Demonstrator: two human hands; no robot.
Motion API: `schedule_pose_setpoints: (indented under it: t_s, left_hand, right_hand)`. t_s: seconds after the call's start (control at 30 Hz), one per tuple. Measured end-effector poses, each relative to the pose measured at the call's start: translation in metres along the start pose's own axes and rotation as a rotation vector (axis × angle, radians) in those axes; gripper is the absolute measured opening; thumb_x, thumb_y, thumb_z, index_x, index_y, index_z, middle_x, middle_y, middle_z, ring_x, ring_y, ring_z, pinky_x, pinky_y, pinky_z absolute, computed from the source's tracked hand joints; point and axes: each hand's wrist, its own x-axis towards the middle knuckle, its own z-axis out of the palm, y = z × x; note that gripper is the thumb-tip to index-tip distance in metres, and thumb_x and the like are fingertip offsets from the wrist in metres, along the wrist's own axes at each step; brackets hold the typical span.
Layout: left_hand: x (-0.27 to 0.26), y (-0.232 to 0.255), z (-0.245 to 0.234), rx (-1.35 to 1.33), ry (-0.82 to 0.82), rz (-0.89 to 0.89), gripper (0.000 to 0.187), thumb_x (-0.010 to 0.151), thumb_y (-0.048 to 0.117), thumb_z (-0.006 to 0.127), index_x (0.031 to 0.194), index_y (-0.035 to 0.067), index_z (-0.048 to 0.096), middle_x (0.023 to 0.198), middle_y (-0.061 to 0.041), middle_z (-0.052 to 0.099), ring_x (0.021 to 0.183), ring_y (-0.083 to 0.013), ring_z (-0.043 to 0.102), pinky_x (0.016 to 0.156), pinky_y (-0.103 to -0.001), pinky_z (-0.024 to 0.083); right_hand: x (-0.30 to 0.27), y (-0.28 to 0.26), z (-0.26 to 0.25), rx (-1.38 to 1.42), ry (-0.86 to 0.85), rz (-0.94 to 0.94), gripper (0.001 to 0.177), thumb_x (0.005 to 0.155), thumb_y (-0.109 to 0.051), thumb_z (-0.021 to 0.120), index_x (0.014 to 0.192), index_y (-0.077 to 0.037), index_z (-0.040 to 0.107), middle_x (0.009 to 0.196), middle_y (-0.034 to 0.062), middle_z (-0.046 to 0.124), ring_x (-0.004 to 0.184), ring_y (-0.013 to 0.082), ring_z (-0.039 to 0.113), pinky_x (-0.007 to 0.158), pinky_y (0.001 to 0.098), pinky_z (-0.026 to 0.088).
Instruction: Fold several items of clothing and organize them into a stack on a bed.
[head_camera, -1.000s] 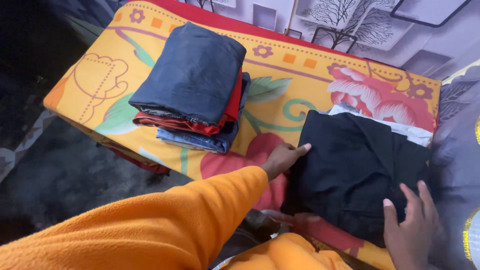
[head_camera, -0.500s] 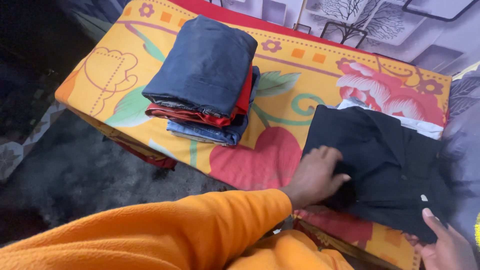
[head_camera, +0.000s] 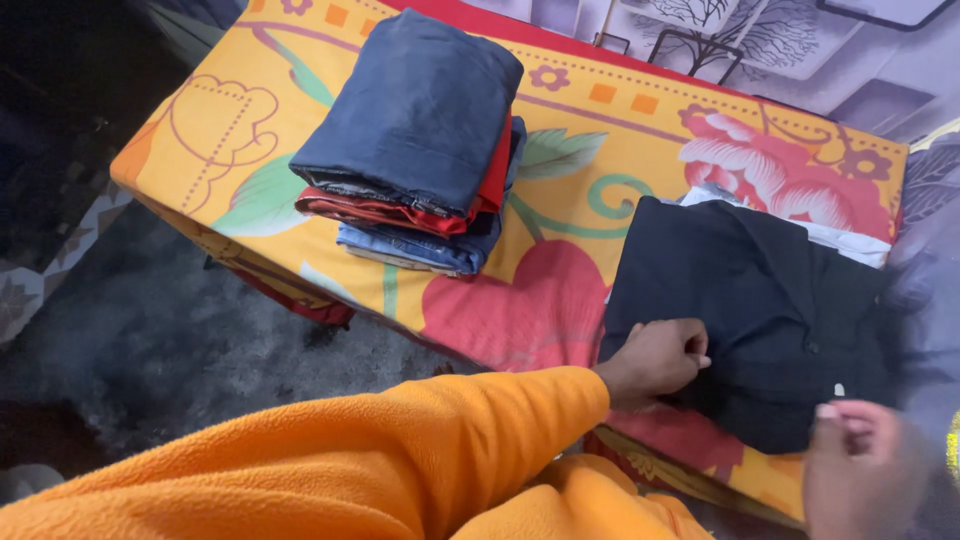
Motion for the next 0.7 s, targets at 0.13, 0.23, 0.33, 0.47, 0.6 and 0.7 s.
schedule_pose_setpoints:
  t_s: [0.13, 0.23, 0.33, 0.47, 0.6, 0.7]
  left_hand:
    - [0.016, -0.017, 0.018, -0.378, -0.058, 0.012, 0.020, 0.092, 0.027, 0.067, 0.096, 0.008, 0.064, 0.087, -0.011, 0.074, 0.087, -0.0288, 0.074, 0.081, -0.044, 0.054]
    - [0.009, -0.007, 0.010, -0.428, -0.042, 0.020, 0.022, 0.092, 0.028, 0.067, 0.098, 0.007, 0.064, 0.087, -0.011, 0.074, 0.086, -0.0286, 0.075, 0.079, -0.044, 0.057]
    - [-0.002, 0.006, 0.006, -0.091, 0.009, 0.090, 0.030, 0.081, 0.030, 0.076, 0.100, 0.008, 0.068, 0.098, -0.013, 0.072, 0.098, -0.0326, 0.068, 0.084, -0.047, 0.051]
    - [-0.004, 0.001, 0.024, 0.372, -0.068, 0.162, 0.030, 0.078, 0.030, 0.079, 0.101, 0.012, 0.073, 0.113, -0.010, 0.069, 0.116, -0.0317, 0.061, 0.097, -0.047, 0.046]
    - [-0.006, 0.003, 0.024, 0.176, -0.065, 0.115, 0.017, 0.080, 0.027, 0.075, 0.091, 0.014, 0.077, 0.108, -0.009, 0.069, 0.113, -0.0322, 0.060, 0.096, -0.048, 0.045]
    - [-0.008, -0.001, 0.029, 0.215, 0.065, 0.186, 0.015, 0.089, 0.022, 0.072, 0.101, 0.013, 0.073, 0.112, -0.008, 0.069, 0.114, -0.0314, 0.061, 0.096, -0.048, 0.045]
  right_hand:
    - [-0.007, -0.021, 0.024, 0.455, -0.568, 0.391, 0.021, 0.102, -0.017, 0.067, 0.114, -0.001, 0.074, 0.088, 0.0113, 0.070, 0.069, 0.0198, 0.063, 0.063, 0.0316, 0.048]
    - [-0.011, 0.000, 0.058, 0.616, -0.635, 0.556, 0.021, 0.103, -0.016, 0.064, 0.117, -0.003, 0.073, 0.086, 0.0103, 0.069, 0.065, 0.0176, 0.062, 0.059, 0.0300, 0.048]
    - [-0.011, 0.020, 0.082, 0.731, -0.675, 0.706, 0.022, 0.103, -0.015, 0.062, 0.120, -0.005, 0.071, 0.086, 0.0085, 0.068, 0.066, 0.0172, 0.064, 0.060, 0.0296, 0.050]
    - [-0.012, -0.005, 0.069, 0.831, -0.773, 0.844, 0.023, 0.102, -0.014, 0.061, 0.122, -0.006, 0.067, 0.085, 0.0074, 0.069, 0.070, 0.0188, 0.068, 0.062, 0.0291, 0.052]
    - [-0.016, -0.026, 0.052, 0.751, -0.769, 0.761, 0.027, 0.101, -0.011, 0.060, 0.125, -0.005, 0.068, 0.087, 0.0096, 0.072, 0.072, 0.0231, 0.070, 0.062, 0.0304, 0.052]
    - [-0.021, -0.015, 0.065, 0.677, -0.781, 0.764, 0.026, 0.100, -0.011, 0.059, 0.125, -0.010, 0.067, 0.086, 0.0113, 0.073, 0.072, 0.0255, 0.070, 0.061, 0.0335, 0.051]
